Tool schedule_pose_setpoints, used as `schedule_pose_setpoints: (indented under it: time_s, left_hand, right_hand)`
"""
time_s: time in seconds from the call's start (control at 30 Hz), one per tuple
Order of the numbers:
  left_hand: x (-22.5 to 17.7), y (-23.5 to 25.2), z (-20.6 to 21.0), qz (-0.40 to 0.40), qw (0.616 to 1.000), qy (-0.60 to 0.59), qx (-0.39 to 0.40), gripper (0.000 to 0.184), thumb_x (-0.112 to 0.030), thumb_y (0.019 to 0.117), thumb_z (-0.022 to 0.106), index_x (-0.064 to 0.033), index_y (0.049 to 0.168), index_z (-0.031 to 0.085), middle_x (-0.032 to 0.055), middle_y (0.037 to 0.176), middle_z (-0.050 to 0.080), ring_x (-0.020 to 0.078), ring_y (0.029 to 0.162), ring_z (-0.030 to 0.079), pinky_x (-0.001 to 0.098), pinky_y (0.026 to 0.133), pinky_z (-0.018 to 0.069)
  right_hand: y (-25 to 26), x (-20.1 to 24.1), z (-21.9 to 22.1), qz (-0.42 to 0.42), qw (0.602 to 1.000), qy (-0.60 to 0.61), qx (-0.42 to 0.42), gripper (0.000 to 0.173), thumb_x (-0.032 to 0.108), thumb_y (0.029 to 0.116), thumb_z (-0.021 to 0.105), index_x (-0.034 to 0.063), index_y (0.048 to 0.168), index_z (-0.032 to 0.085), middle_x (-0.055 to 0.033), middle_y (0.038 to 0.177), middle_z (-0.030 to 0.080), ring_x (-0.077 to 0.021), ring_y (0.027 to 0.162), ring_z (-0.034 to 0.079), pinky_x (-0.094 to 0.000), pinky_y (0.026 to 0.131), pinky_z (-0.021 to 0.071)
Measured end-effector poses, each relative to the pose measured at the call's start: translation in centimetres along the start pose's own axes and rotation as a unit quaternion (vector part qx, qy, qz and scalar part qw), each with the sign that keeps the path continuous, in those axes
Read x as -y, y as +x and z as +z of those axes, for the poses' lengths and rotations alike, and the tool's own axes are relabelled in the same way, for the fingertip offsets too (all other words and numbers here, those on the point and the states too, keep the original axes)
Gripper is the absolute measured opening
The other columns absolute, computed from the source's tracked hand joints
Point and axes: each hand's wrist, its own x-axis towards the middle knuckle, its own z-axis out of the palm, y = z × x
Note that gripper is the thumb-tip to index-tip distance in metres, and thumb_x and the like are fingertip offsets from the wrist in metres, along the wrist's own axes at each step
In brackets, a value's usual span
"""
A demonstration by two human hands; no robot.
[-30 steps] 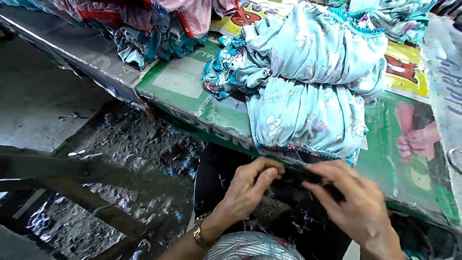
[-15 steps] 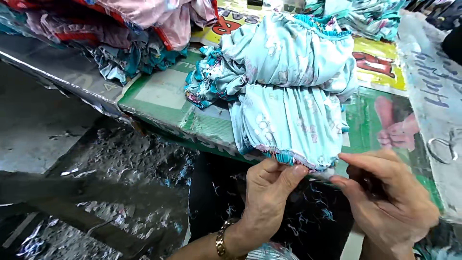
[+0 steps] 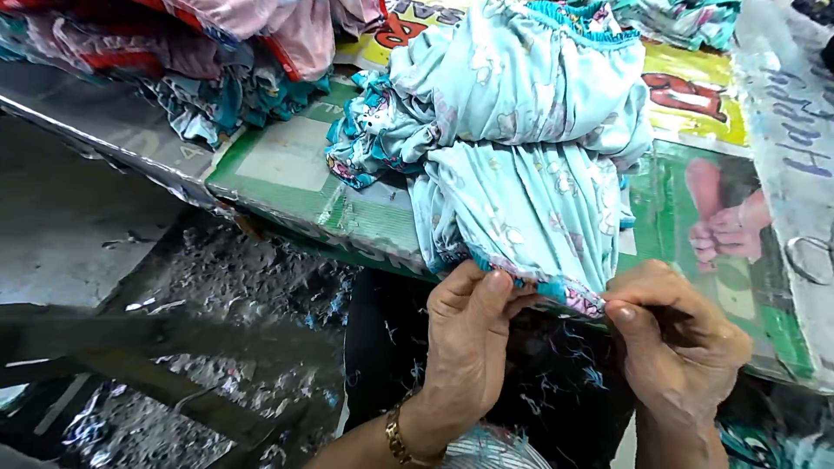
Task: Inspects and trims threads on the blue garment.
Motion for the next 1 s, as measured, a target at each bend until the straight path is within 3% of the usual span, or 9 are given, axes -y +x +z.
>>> schedule_pose_setpoints:
  time_s: [0.2, 0.3, 0.43, 0.5, 0.6, 0.77, 0.87, 0.93, 1.0]
  left_hand:
    - [0.1, -0.3, 0.0, 0.079, 0.994, 0.063, 0.044, 0.013, -0.014, 0.0969, 0.069, -0.0036, 0.102, 0.075, 0.0087, 0.098, 0.076, 0.0152, 0.095, 0.074, 0.0368, 0.092, 0.0603]
    - [0.2, -0.4, -0.2, 0.082, 0.993, 0.068, 0.045, 0.014, -0.013, 0.0983, 0.067, -0.0028, 0.105, 0.074, 0.0090, 0.100, 0.075, 0.0160, 0.095, 0.074, 0.0373, 0.092, 0.0604]
    - [0.2, -0.8, 0.0, 0.048, 0.998, 0.048, 0.018, 0.012, -0.012, 0.0960, 0.070, -0.0009, 0.100, 0.074, 0.0118, 0.095, 0.076, 0.0174, 0.091, 0.075, 0.0361, 0.089, 0.0617]
    - [0.0, -0.7, 0.1, 0.024, 0.999, 0.030, -0.003, 0.012, -0.009, 0.0950, 0.071, 0.0017, 0.098, 0.073, 0.0158, 0.094, 0.076, 0.0210, 0.088, 0.076, 0.0380, 0.088, 0.0623]
    - [-0.4, -0.8, -0.2, -0.004, 1.000, 0.003, -0.013, 0.013, -0.009, 0.0970, 0.068, 0.0030, 0.102, 0.071, 0.0187, 0.097, 0.075, 0.0246, 0.089, 0.077, 0.0408, 0.088, 0.0625]
    - [-0.9, -0.6, -1.3, -0.019, 1.000, -0.006, -0.022, 0.016, -0.012, 0.0996, 0.064, 0.0011, 0.108, 0.069, 0.0192, 0.099, 0.073, 0.0269, 0.091, 0.076, 0.0457, 0.089, 0.0612]
    - [-1.1, -0.5, -1.4, -0.029, 0.999, -0.012, -0.024, 0.018, -0.012, 0.1007, 0.063, 0.0022, 0.111, 0.068, 0.0197, 0.100, 0.073, 0.0269, 0.091, 0.075, 0.0457, 0.090, 0.0610]
    - [-1.2, -0.5, -1.4, -0.031, 0.999, -0.006, -0.017, 0.019, -0.011, 0.0991, 0.065, 0.0035, 0.111, 0.069, 0.0208, 0.100, 0.073, 0.0285, 0.092, 0.076, 0.0475, 0.090, 0.0609]
    - [-1.2, -0.4, -1.7, 0.013, 0.996, 0.089, 0.021, 0.018, -0.009, 0.0969, 0.068, 0.0001, 0.112, 0.069, 0.0171, 0.102, 0.075, 0.0259, 0.093, 0.076, 0.0452, 0.089, 0.0621]
  right_hand:
    - [0.4, -0.2, -1.0, 0.055, 0.989, 0.097, -0.093, 0.013, 0.030, 0.1058, 0.058, 0.0253, 0.101, 0.069, 0.0149, 0.085, 0.064, 0.0046, 0.064, 0.055, -0.0114, 0.054, 0.0457]
    - [0.8, 0.6, -0.8, -0.005, 0.997, 0.019, -0.076, 0.017, 0.035, 0.1060, 0.057, 0.0252, 0.099, 0.069, 0.0170, 0.085, 0.064, 0.0069, 0.072, 0.058, -0.0105, 0.063, 0.0469]
    - [0.9, 1.8, 1.6, -0.142, 0.968, -0.206, -0.015, 0.024, 0.031, 0.0975, 0.072, 0.0121, 0.109, 0.064, -0.0015, 0.099, 0.060, -0.0047, 0.086, 0.059, -0.0154, 0.076, 0.0487]
    - [1.0, 1.5, 2.4, -0.206, 0.939, -0.275, -0.020, 0.015, 0.018, 0.0987, 0.069, 0.0065, 0.108, 0.066, -0.0095, 0.094, 0.065, -0.0150, 0.077, 0.060, -0.0250, 0.068, 0.0485]
    - [0.0, 2.3, 2.5, -0.231, 0.927, -0.295, -0.009, 0.011, 0.015, 0.1004, 0.065, 0.0066, 0.107, 0.066, -0.0093, 0.091, 0.065, -0.0189, 0.071, 0.056, -0.0306, 0.066, 0.0454]
    - [-2.2, 3.0, 2.5, -0.193, 0.958, -0.201, 0.063, 0.019, 0.029, 0.1049, 0.058, 0.0120, 0.096, 0.060, -0.0026, 0.079, 0.056, -0.0139, 0.070, 0.054, -0.0254, 0.065, 0.0444]
    - [-1.9, 1.5, 2.2, -0.146, 0.960, -0.238, 0.014, 0.024, 0.036, 0.1009, 0.067, 0.0138, 0.103, 0.058, -0.0023, 0.097, 0.059, -0.0084, 0.088, 0.061, -0.0196, 0.078, 0.0502]
    - [-0.7, 0.4, 2.1, -0.136, 0.949, -0.283, 0.004, 0.020, 0.024, 0.0990, 0.067, 0.0114, 0.113, 0.061, -0.0063, 0.108, 0.059, -0.0090, 0.093, 0.060, -0.0176, 0.081, 0.0483]
    - [0.4, 0.0, 1.6, -0.131, 0.956, -0.263, 0.011, 0.010, 0.012, 0.0983, 0.065, 0.0082, 0.107, 0.068, -0.0090, 0.106, 0.066, -0.0076, 0.090, 0.064, -0.0151, 0.077, 0.0510]
